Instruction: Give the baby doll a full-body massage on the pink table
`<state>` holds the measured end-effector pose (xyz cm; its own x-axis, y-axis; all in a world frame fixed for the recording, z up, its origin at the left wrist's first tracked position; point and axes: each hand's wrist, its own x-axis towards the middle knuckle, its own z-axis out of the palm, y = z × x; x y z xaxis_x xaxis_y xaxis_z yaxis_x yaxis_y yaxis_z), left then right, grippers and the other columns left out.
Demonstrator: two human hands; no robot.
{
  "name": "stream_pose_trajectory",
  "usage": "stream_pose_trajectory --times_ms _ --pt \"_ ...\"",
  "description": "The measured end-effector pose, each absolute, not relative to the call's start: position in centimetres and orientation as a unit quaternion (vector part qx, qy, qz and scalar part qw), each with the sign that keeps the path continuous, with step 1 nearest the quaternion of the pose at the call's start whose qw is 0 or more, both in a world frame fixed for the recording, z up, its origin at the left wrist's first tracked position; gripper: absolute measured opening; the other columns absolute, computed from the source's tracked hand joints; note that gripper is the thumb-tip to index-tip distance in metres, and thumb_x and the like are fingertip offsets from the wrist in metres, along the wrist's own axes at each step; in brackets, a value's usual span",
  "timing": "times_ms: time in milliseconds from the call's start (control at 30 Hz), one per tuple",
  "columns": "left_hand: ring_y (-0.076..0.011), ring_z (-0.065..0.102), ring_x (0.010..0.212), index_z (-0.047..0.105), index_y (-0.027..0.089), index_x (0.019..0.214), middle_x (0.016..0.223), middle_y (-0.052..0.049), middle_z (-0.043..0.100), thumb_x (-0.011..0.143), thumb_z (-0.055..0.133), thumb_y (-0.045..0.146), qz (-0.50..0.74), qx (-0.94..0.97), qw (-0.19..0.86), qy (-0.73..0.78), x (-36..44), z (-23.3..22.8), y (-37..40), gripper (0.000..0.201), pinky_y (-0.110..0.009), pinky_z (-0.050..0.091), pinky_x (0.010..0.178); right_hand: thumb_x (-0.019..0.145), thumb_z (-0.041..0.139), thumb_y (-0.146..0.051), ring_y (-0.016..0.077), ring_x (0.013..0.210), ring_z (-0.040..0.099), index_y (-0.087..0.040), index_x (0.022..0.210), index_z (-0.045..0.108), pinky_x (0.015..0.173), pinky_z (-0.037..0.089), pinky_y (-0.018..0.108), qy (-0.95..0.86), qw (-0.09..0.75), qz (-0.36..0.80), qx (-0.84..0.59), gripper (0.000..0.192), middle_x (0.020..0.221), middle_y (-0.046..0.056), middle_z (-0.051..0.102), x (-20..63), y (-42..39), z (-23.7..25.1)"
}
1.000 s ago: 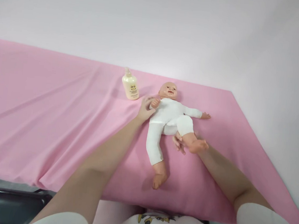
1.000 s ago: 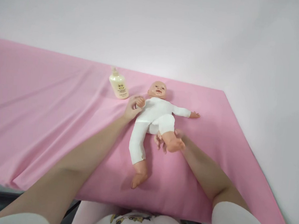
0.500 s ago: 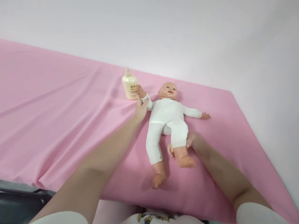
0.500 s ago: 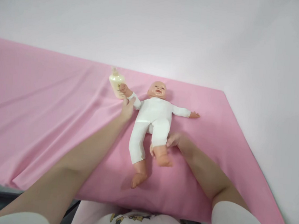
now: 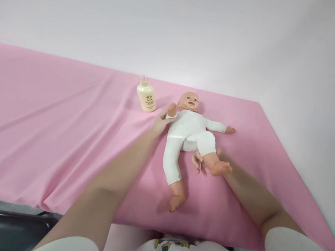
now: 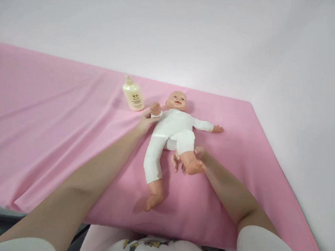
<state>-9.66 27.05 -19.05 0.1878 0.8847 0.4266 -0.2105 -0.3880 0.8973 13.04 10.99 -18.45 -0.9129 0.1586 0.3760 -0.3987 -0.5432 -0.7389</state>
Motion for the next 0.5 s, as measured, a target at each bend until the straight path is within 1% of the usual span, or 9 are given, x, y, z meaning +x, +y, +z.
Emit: stream_pose_trajectory --times_ms 33,67,100,167,233,300,367,433,500 --pt "-0.031 0.069 0.109 0.076 0.02 0.091 0.108 -0.009 0.077 0.057 0.092 0.051 0.55 0.639 0.468 0.263 -9.7 -18.9 26.9 0.048 -0.047 0.051 0.105 0.08 0.079 -0.055 0.0258 0.1 0.072 -0.012 0.108 0.065 0.069 0.065 0.033 -0.426 0.199 0.874 0.123 0.054 0.108 0.012 0.067 13.2 11.1 -18.3" --pt "-0.0321 0.068 0.112 0.077 0.02 0.09 0.111 -0.01 0.077 0.057 0.092 0.05 0.531 0.67 0.455 0.25 -9.7 -18.8 26.8 0.046 -0.049 0.048 0.109 0.081 0.077 -0.055 0.0235 0.098 0.072 -0.011 0.107 0.065 0.067 0.065 0.03 -0.407 0.242 0.875 0.098 0.052 0.106 0.011 0.067 13.4 11.3 -18.1" --pt "-0.0327 0.067 0.115 0.079 0.021 0.089 0.114 -0.011 0.076 0.059 0.092 0.05 0.515 0.693 0.442 0.241 -9.8 -18.7 26.7 0.044 -0.049 0.046 0.112 0.083 0.075 -0.054 0.0214 0.098 0.072 -0.011 0.105 0.064 0.069 0.064 0.028 -0.391 0.285 0.873 0.065 0.05 0.105 0.01 0.066 13.5 11.4 -17.8" --pt "-0.0329 0.066 0.118 0.08 0.022 0.092 0.118 -0.012 0.075 0.062 0.09 0.05 0.498 0.717 0.426 0.238 -9.9 -18.6 26.5 0.042 -0.05 0.043 0.116 0.087 0.069 -0.052 0.0197 0.102 0.071 -0.011 0.104 0.063 0.081 0.062 0.028 -0.375 0.36 0.854 0.003 0.045 0.105 0.009 0.066 13.5 11.6 -17.5" --pt "-0.0329 0.066 0.119 0.079 0.021 0.097 0.119 -0.012 0.075 0.062 0.09 0.048 0.498 0.712 0.429 0.248 -10.0 -18.7 26.4 0.045 -0.051 0.043 0.115 0.09 0.063 -0.053 0.0205 0.109 0.069 -0.011 0.103 0.062 0.095 0.057 0.033 -0.387 0.387 0.837 -0.016 0.043 0.106 0.009 0.065 13.3 11.6 -17.4" --pt "-0.0325 0.067 0.117 0.077 0.02 0.103 0.118 -0.011 0.076 0.062 0.09 0.048 0.513 0.678 0.449 0.273 -9.9 -19.0 26.5 0.051 -0.051 0.048 0.111 0.086 0.067 -0.056 0.0223 0.108 0.07 -0.012 0.1 0.063 0.1 0.055 0.038 -0.417 0.371 0.83 -0.004 0.047 0.102 0.009 0.066 13.0 11.3 -17.6" --pt "-0.0309 0.069 0.112 0.073 0.02 0.108 0.114 -0.009 0.076 0.063 0.089 0.049 0.544 0.621 0.476 0.303 -9.7 -19.3 26.7 0.055 -0.049 0.053 0.105 0.077 0.075 -0.059 0.0245 0.102 0.071 -0.012 0.098 0.065 0.098 0.055 0.042 -0.448 0.319 0.835 0.005 0.052 0.099 0.009 0.068 12.7 10.9 -17.9" --pt "-0.0289 0.071 0.109 0.069 0.021 0.104 0.109 -0.008 0.077 0.065 0.087 0.05 0.591 0.55 0.492 0.326 -9.6 -19.5 27.2 0.052 -0.046 0.056 0.101 0.069 0.082 -0.06 0.0273 0.096 0.072 -0.012 0.096 0.066 0.096 0.057 0.046 -0.488 0.236 0.84 0.011 0.058 0.095 0.01 0.07 12.5 10.5 -17.9" --pt "-0.0277 0.071 0.11 0.065 0.022 0.099 0.108 -0.006 0.076 0.068 0.086 0.048 0.633 0.478 0.501 0.346 -9.7 -19.6 27.7 0.045 -0.043 0.057 0.101 0.066 0.086 -0.057 0.0288 0.095 0.072 -0.012 0.095 0.067 0.096 0.057 0.046 -0.535 0.14 0.833 -0.009 0.056 0.094 0.011 0.071 12.5 10.1 -17.6"
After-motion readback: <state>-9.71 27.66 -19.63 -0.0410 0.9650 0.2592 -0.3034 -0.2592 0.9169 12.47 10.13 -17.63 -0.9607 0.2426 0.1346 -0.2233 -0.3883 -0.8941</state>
